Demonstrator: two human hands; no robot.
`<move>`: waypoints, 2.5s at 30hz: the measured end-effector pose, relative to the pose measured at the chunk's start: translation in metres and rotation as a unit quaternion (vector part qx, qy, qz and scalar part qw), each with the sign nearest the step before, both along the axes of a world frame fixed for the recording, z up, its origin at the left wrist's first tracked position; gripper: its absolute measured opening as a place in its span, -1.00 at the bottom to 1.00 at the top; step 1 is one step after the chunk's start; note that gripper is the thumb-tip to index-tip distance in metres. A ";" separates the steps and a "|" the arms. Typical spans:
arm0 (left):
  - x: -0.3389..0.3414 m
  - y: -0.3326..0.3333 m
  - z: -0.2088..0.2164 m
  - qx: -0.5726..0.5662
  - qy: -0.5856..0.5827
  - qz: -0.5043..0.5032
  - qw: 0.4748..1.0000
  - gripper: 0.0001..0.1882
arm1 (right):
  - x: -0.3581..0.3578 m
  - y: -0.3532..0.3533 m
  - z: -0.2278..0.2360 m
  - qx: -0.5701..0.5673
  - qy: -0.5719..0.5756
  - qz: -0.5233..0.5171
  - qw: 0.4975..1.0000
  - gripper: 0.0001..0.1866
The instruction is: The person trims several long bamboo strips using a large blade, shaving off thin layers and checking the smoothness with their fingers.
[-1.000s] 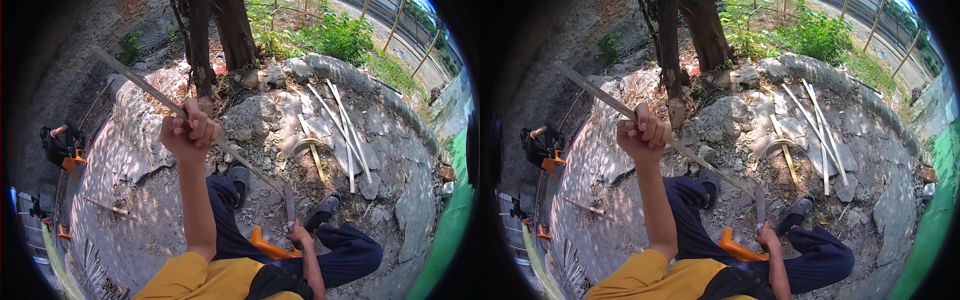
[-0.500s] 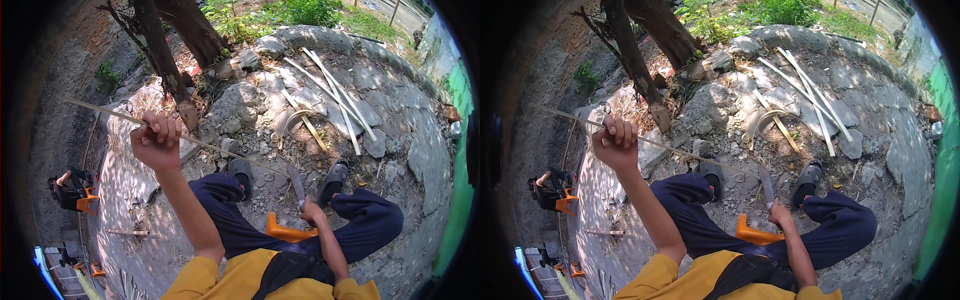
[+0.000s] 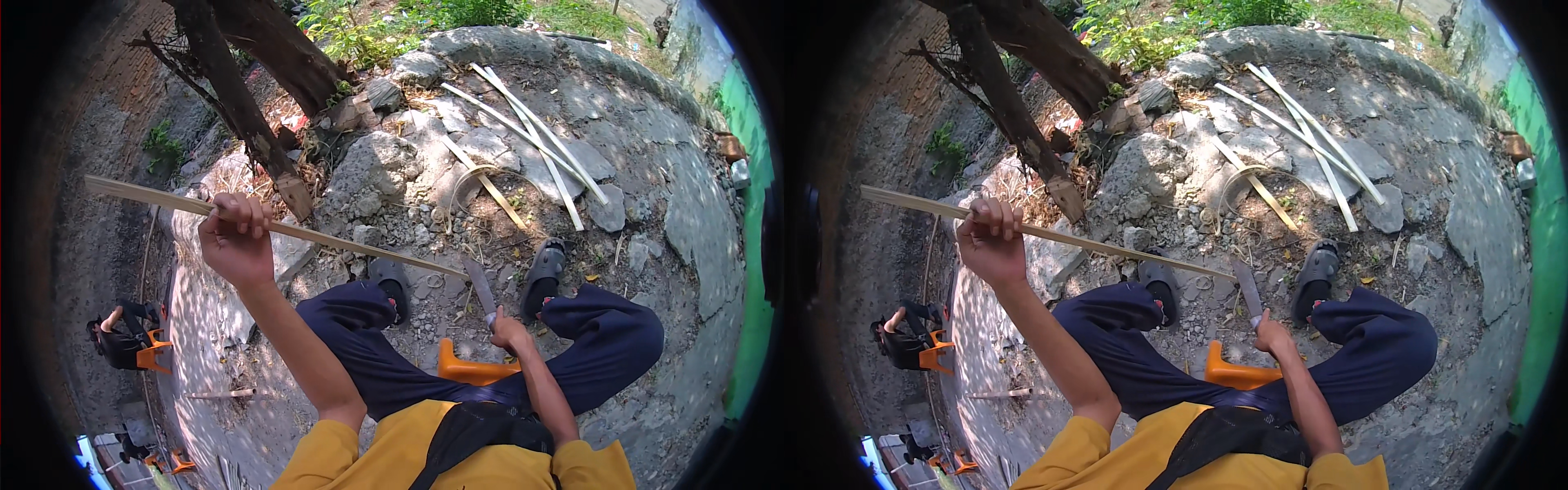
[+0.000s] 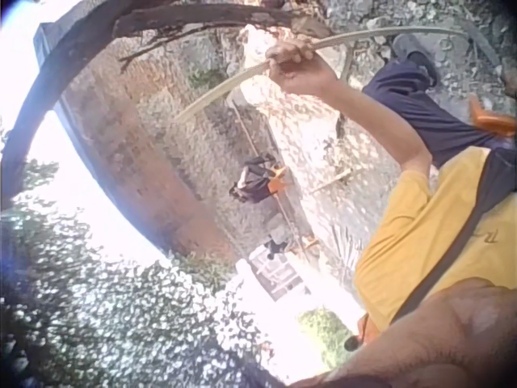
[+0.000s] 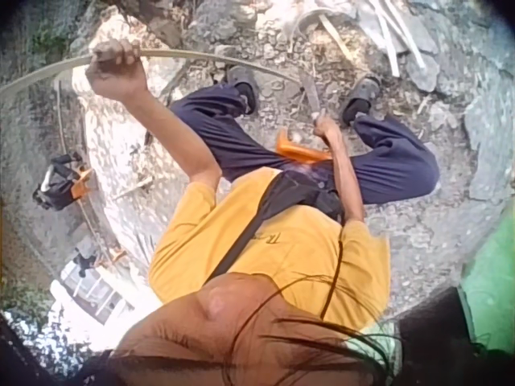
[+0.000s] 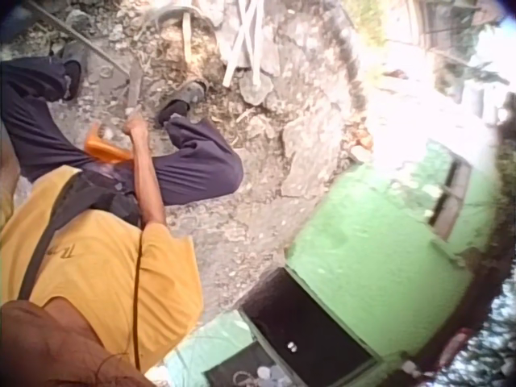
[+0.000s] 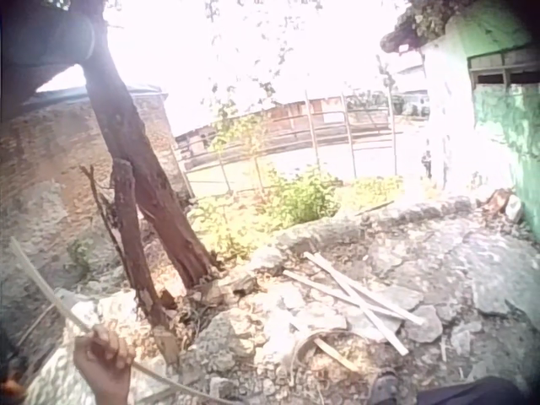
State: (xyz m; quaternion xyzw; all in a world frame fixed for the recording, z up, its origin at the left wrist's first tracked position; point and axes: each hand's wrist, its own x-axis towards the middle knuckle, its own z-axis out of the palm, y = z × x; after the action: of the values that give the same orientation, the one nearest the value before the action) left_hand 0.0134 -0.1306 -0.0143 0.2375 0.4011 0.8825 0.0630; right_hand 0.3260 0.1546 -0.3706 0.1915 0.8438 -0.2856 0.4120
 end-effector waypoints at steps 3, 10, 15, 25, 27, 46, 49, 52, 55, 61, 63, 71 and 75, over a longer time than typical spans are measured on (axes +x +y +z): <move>0.003 0.001 -0.001 0.004 -0.011 0.001 1.000 -0.66 | -0.003 0.000 0.003 0.006 -0.015 -0.008 1.000 0.07; 0.014 0.010 -0.005 -0.028 0.041 -0.096 0.994 -0.46 | -0.011 -0.001 0.006 0.025 -0.005 -0.109 0.994 -0.22; 0.029 0.035 -0.007 -0.096 0.057 -0.118 0.987 -0.45 | -0.013 0.007 0.015 0.055 0.021 -0.130 0.990 -0.24; 0.080 0.055 -0.054 -0.137 0.116 -0.078 0.981 -0.56 | -0.023 0.020 0.079 0.001 0.137 -0.259 0.956 -0.41; 0.096 0.055 -0.048 -0.113 0.113 -0.060 0.985 -0.56 | -0.028 0.015 0.102 -0.046 0.236 -0.295 0.925 -0.43; 0.187 0.097 -0.030 -0.058 0.214 0.167 0.961 -0.45 | -0.016 -0.005 0.218 -0.339 0.291 -0.225 0.866 -0.60; 0.204 0.103 -0.053 -0.037 0.231 0.189 0.954 -0.45 | -0.018 -0.016 0.227 -0.327 0.357 -0.155 0.861 -0.59; 0.217 0.103 -0.056 -0.050 0.206 0.205 0.955 -0.45 | -0.021 -0.025 0.230 -0.311 0.316 -0.138 0.886 -0.59; 0.228 0.096 -0.059 -0.053 0.177 0.201 0.962 -0.48 | -0.019 -0.033 0.221 -0.311 0.310 -0.126 0.890 -0.58; 0.234 0.048 -0.063 -0.166 0.202 0.110 0.959 -0.58 | -0.022 -0.028 0.210 -0.344 0.250 -0.082 0.901 -0.62; 0.225 0.034 -0.049 -0.320 0.210 -0.004 0.924 -0.63 | -0.017 -0.024 0.200 -0.339 0.255 -0.062 0.903 -0.61; 0.209 0.027 -0.074 -0.321 0.131 -0.210 0.914 -0.49 | -0.027 -0.017 0.201 -0.349 0.185 -0.023 0.918 -0.55; 0.197 0.046 -0.081 -0.266 0.166 -0.191 0.930 -0.52 | -0.034 -0.010 0.203 -0.317 0.233 -0.001 0.920 -0.57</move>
State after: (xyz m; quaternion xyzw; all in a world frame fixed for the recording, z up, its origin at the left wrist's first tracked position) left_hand 0.2107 -0.0842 -0.0948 0.4269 0.5733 0.6626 0.2236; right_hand 0.2925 0.1448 -0.1680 -0.0198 0.7812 -0.5747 0.2429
